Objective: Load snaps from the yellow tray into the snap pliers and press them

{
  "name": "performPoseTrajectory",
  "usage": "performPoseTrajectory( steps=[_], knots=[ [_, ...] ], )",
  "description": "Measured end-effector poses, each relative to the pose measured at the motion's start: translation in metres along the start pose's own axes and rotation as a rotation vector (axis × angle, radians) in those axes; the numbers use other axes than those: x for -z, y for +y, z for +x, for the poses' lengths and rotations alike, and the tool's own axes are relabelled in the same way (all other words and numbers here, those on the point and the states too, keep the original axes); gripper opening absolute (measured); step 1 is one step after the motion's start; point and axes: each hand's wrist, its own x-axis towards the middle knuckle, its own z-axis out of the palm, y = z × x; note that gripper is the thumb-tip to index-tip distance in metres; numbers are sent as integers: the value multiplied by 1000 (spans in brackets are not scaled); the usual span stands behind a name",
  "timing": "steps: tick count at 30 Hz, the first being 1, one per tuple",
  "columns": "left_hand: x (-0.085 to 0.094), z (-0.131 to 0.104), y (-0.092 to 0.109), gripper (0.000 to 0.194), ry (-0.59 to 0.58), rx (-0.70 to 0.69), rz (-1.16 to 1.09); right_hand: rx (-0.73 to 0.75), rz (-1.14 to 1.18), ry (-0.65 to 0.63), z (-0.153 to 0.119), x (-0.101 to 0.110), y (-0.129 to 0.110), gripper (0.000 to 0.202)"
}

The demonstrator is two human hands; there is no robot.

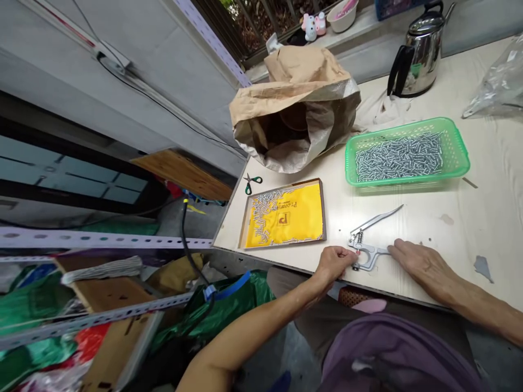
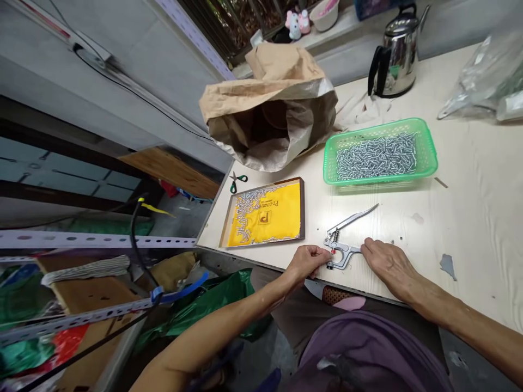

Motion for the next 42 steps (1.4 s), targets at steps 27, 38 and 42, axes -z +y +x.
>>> performPoseTrajectory(
  steps=[27,38,42],
  knots=[
    [-1,-4,0,9,-42,96,126,29,-39,-94,32,-3,50,98],
    [-3,-7,1,16,-33,91,114,4,-6,-146,37,13,42,54],
    [-1,-9,-9,19,-42,55,218,25,-20,-145,36,16,39,46]
  ],
)
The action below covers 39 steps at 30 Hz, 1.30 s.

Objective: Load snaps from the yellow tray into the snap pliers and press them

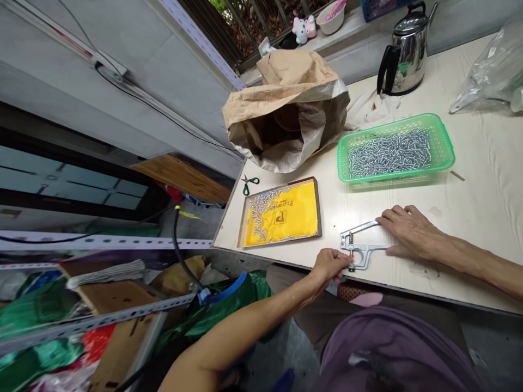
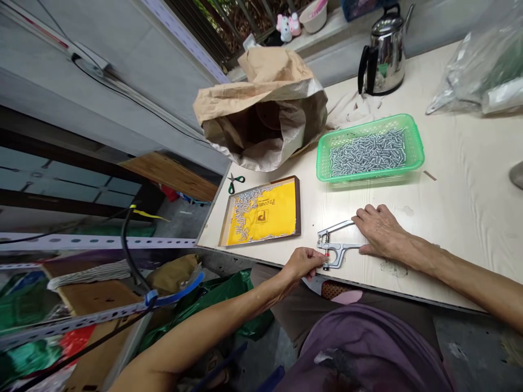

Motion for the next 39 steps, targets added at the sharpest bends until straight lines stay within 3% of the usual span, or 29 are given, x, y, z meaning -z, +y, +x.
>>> performPoseTrajectory(
  steps=[2,6,8,10,14,20,22,24,27,31,36,39],
  knots=[
    [0,-3,-7,19,102,-176,120,3,-12,8,-1,-2,-1,42],
    [-8,-2,-9,24,344,-783,448,19,-9,46,-5,-6,-2,33],
    [-15,6,0,41,342,-960,616,22,-9,60,-6,-7,-3,32],
    [-22,17,13,54,306,-1045,734,15,-14,54,-7,-7,-5,35],
    [-28,32,31,59,205,-1097,831,4,-4,52,-8,-3,-8,38],
    [-29,34,29,40,132,-1119,879,2,51,87,-12,-4,-14,21],
    [-32,37,28,27,161,-1110,918,5,65,96,-13,-7,-15,9],
    [-34,40,28,19,193,-1107,955,5,110,109,-14,-10,-16,18],
    [-34,44,32,19,209,-1130,973,-10,178,129,-14,-11,-16,23],
    [-31,46,34,21,245,-1145,900,-30,164,134,-9,-5,-5,14],
    [-51,45,11,36,434,-1162,746,95,227,87,4,2,24,34],
    [-70,40,-8,39,460,-1262,716,34,195,93,14,1,37,25]
  ],
)
